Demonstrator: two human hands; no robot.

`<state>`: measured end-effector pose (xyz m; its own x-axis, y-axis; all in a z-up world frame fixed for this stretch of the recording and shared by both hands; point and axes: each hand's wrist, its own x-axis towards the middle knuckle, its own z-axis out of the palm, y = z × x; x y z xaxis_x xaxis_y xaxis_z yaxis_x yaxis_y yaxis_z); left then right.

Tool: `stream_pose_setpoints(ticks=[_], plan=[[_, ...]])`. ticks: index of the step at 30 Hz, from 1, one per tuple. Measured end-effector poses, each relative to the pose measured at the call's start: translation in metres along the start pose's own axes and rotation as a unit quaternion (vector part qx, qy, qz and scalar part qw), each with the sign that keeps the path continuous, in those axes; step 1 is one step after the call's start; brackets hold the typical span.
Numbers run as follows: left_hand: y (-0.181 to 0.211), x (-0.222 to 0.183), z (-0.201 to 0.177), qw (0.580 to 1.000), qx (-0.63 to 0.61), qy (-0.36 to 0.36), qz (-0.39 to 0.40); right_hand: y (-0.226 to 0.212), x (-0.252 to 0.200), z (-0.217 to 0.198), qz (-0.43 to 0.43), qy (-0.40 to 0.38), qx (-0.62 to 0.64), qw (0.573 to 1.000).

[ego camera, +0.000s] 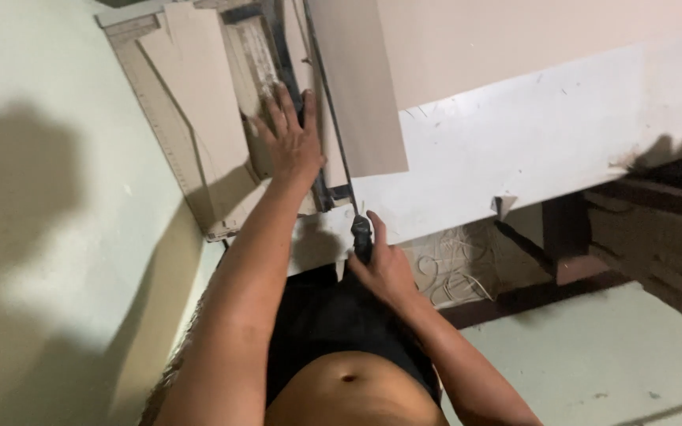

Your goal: Using a manual paper cutter to trim or cut thin white sheets of material into smaller strips.

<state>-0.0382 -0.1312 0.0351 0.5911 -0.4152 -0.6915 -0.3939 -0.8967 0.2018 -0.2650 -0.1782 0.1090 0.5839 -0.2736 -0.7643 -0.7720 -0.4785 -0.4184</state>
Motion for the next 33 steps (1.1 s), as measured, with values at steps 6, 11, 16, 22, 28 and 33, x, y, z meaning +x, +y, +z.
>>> stream_pose_setpoints(ticks=[6,11,16,22,28,33], plan=[[-0.004,-0.005,0.008,0.98,0.15,0.036,0.127,-0.031,-0.012,-0.086,-0.024,-0.013,0.115,0.993],[-0.048,-0.031,0.031,0.926,0.26,0.002,0.273,0.056,0.135,-0.051,-0.014,0.145,0.11,0.983],[-0.101,-0.031,-0.005,0.968,0.155,-0.068,0.188,0.059,0.113,-0.08,-0.044,0.115,0.346,0.93],[-0.124,-0.008,0.003,0.941,0.234,0.037,0.241,0.071,0.115,-0.024,-0.02,0.117,0.362,0.925],[-0.025,-0.018,-0.023,0.995,0.022,0.027,0.091,0.038,0.134,-0.026,-0.02,0.143,0.309,0.94],[0.005,-0.009,-0.011,0.999,-0.04,-0.008,0.022,0.052,0.137,-0.033,-0.049,0.151,0.228,0.961]])
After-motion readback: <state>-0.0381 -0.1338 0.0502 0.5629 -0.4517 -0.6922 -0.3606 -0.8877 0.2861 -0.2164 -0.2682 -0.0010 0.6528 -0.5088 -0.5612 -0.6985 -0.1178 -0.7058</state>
